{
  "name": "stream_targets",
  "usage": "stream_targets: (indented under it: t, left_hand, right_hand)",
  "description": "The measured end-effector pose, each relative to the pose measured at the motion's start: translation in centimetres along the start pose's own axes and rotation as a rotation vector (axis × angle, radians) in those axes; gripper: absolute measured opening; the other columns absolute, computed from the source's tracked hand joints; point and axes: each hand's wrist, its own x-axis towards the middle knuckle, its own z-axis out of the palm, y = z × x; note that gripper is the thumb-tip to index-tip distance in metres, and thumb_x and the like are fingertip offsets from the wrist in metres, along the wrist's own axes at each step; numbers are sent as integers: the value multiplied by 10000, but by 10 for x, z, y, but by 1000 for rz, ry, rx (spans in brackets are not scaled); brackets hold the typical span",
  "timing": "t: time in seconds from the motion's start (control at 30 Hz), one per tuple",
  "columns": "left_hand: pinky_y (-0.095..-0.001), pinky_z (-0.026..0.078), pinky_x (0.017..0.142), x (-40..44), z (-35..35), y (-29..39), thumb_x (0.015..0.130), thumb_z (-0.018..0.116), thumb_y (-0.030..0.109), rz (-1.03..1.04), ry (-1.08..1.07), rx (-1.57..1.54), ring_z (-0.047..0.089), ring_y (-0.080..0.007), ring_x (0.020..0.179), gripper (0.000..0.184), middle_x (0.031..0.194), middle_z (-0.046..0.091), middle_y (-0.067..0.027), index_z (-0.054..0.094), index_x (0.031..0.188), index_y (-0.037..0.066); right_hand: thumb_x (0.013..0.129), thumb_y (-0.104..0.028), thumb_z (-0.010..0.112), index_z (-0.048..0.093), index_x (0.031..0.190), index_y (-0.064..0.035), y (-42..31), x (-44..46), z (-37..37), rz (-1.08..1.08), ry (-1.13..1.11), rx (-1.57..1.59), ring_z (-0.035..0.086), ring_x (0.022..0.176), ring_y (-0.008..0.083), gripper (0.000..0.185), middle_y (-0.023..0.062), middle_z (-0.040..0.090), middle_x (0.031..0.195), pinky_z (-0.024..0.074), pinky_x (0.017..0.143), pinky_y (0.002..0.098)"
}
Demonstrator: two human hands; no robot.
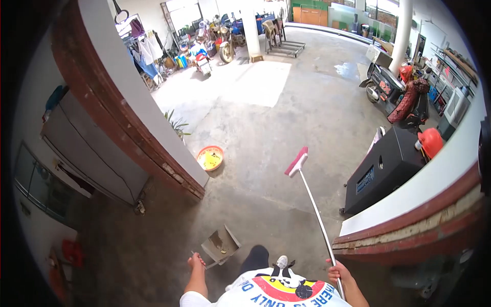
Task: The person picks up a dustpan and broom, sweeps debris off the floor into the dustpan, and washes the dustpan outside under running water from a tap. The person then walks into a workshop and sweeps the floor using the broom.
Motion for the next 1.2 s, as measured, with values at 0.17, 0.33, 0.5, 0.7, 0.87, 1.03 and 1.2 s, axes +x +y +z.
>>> stream_targets:
  t: [0.17,0.33,0.5,0.7,0.87,1.03,1.2]
  left_hand:
    - [-271,304,298,21,147,32,663,516,90,-77,76,48,339,-122,312,187,421,368,-18,391,524,97]
    - [-285,286,287,82,297,57,680,534,80,-130,112,102,353,-148,305,153,427,372,-44,392,623,67]
    - [-310,318,293,114,483,101,692,549,76,-210,104,186,396,-163,311,138,435,407,-55,425,653,30]
    - [-332,351,307,132,685,145,684,565,70,-153,126,215,419,-175,323,139,467,440,-74,433,677,27]
    - [-334,340,308,126,832,139,695,557,84,-128,172,190,412,-178,322,139,460,422,-69,429,685,30]
    - [-335,317,303,118,1015,157,704,545,90,-107,115,83,391,-175,317,148,448,392,-47,414,651,46]
    - [-292,320,299,91,1203,203,702,558,96,-72,75,101,398,-139,326,146,448,412,-28,450,608,70]
  right_hand:
    - [777,-11,484,434,1095,-119,-141,112,0,6,-9,66,275,362,68,339,-39,243,489,287,339,248]
    - [760,19,484,413,1076,-101,-258,216,12,-78,138,-179,267,347,78,346,-32,243,487,273,338,259]
    - [700,42,537,519,1012,-11,-370,309,-10,-339,547,-893,478,439,131,316,50,503,586,381,390,276]
    - [760,-90,558,557,944,-7,-516,363,42,-301,671,-960,530,571,185,202,75,546,644,421,481,338]
    - [769,-108,560,551,962,-19,-650,456,-25,-342,648,-952,527,566,185,213,76,554,658,418,469,337]
    - [719,9,539,472,1058,-54,-835,585,-98,-254,574,-695,437,400,139,351,47,478,578,354,346,288]
    - [707,64,507,434,1062,-50,-1044,648,-9,-232,503,-489,385,333,121,379,12,370,476,343,304,297]
